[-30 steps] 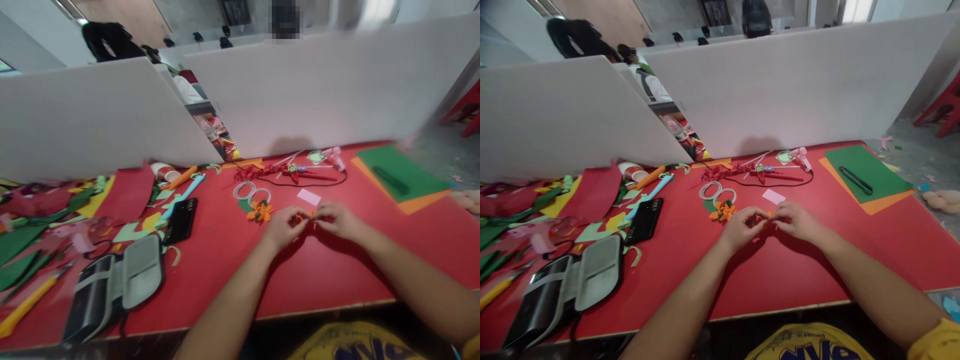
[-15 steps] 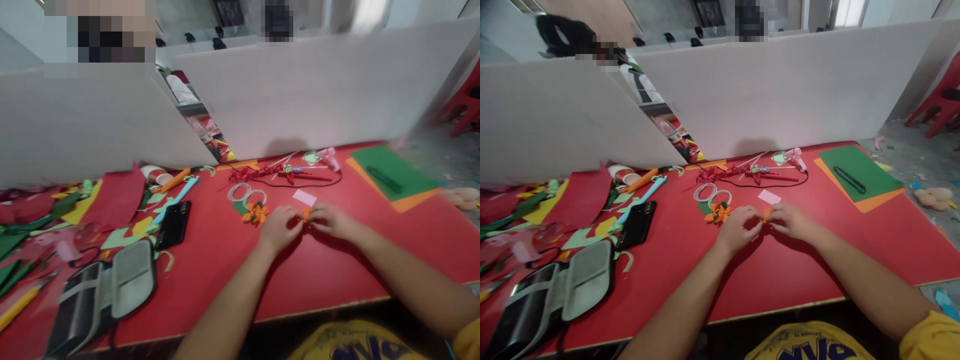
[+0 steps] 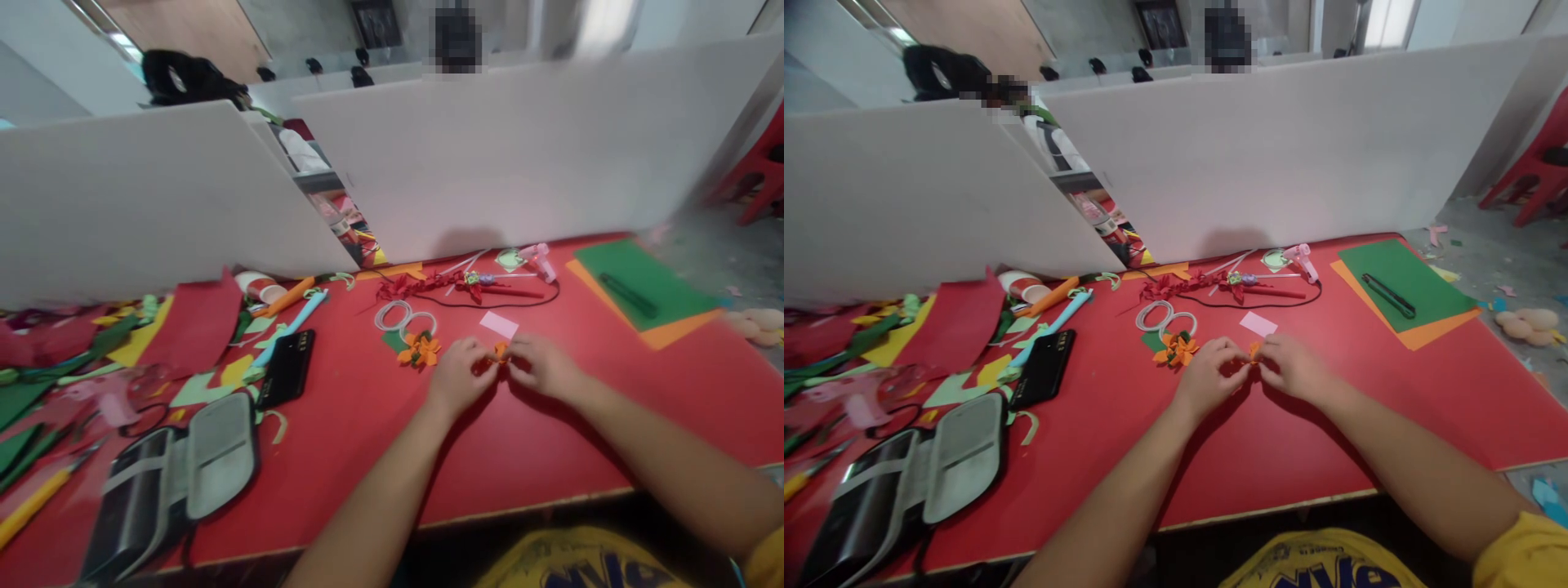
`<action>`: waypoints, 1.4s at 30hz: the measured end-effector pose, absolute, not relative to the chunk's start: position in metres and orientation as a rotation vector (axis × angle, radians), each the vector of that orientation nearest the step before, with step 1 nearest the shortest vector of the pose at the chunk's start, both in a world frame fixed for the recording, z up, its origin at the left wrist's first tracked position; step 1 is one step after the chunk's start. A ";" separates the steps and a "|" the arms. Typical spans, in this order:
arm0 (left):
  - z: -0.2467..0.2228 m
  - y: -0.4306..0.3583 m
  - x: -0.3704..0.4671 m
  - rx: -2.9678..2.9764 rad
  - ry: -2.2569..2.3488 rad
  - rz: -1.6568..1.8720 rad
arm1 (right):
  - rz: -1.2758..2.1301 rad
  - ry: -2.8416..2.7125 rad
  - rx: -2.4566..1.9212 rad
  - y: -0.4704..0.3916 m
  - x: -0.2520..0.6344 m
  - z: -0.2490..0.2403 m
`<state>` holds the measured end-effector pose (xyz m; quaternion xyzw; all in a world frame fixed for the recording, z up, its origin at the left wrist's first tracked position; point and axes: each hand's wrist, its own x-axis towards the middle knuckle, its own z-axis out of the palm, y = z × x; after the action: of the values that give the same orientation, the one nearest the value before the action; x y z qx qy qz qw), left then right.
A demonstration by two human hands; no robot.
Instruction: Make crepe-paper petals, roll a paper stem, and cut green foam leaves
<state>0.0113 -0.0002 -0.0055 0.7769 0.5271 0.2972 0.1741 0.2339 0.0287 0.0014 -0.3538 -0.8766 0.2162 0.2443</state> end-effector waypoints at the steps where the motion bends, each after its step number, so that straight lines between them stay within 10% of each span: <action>1: -0.006 0.000 0.012 2.195 1.500 0.836 | 0.559 -2.409 -1.003 0.027 0.232 0.002; 42: -0.004 -0.001 0.005 2.378 1.606 0.513 | 0.667 -2.378 -1.209 0.022 0.214 -0.011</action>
<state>0.0054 -0.0010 -0.0038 0.8105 0.5475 0.1748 0.1131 0.2140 0.0221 -0.0115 -0.4312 -0.8483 0.2379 0.1947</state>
